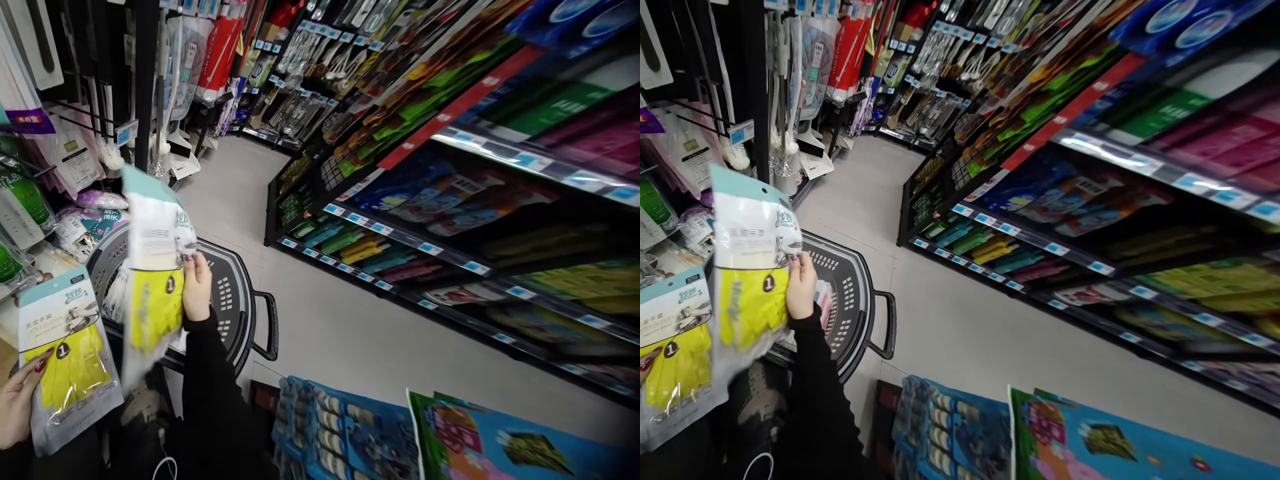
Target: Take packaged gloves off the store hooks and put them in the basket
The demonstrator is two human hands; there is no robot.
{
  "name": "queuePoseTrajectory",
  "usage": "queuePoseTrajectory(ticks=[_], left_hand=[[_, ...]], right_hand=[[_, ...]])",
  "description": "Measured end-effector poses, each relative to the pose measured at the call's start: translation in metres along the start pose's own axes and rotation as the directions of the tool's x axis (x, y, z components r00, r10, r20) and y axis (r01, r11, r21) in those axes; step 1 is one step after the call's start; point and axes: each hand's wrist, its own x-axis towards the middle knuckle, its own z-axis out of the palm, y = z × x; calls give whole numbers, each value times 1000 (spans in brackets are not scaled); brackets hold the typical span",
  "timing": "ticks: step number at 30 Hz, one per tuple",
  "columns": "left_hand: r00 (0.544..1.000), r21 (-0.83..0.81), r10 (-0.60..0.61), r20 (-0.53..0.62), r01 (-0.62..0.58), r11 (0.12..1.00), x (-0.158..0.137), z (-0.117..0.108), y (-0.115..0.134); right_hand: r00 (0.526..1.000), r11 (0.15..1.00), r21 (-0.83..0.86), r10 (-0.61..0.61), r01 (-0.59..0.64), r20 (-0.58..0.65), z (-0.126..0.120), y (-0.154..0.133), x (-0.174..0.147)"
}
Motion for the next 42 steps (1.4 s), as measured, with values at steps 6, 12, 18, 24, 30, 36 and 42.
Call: queuePoseTrajectory(ticks=[6,12,18,24,30,36,42], left_hand=[[1000,30,17,-9,-17,999,4,-1,-2],[999,-1,0,45,0,1000,5,-4,-8],[997,-52,-36,67,40,998,6,-5,-12],[997,-42,-44,62,47,998,9,-6,-12],[996,-26,-40,84,42,999,12,-2,-9],[993,1,-39,110,39,999,14,-3,-13],[996,50,-17,93,12,999,13,-5,-12]], right_hand=[[972,707,-699,-74,-107,-224,-27,12,12],[982,427,-889,147,-169,-116,-35,78,43],[945,345,-927,327,-148,-30,2,141,25],[867,351,-930,491,-106,87,30,189,-3],[789,400,-911,589,-99,173,53,222,-8],[735,387,-912,656,-135,170,85,250,6],[705,356,-911,700,-208,113,103,273,12]])
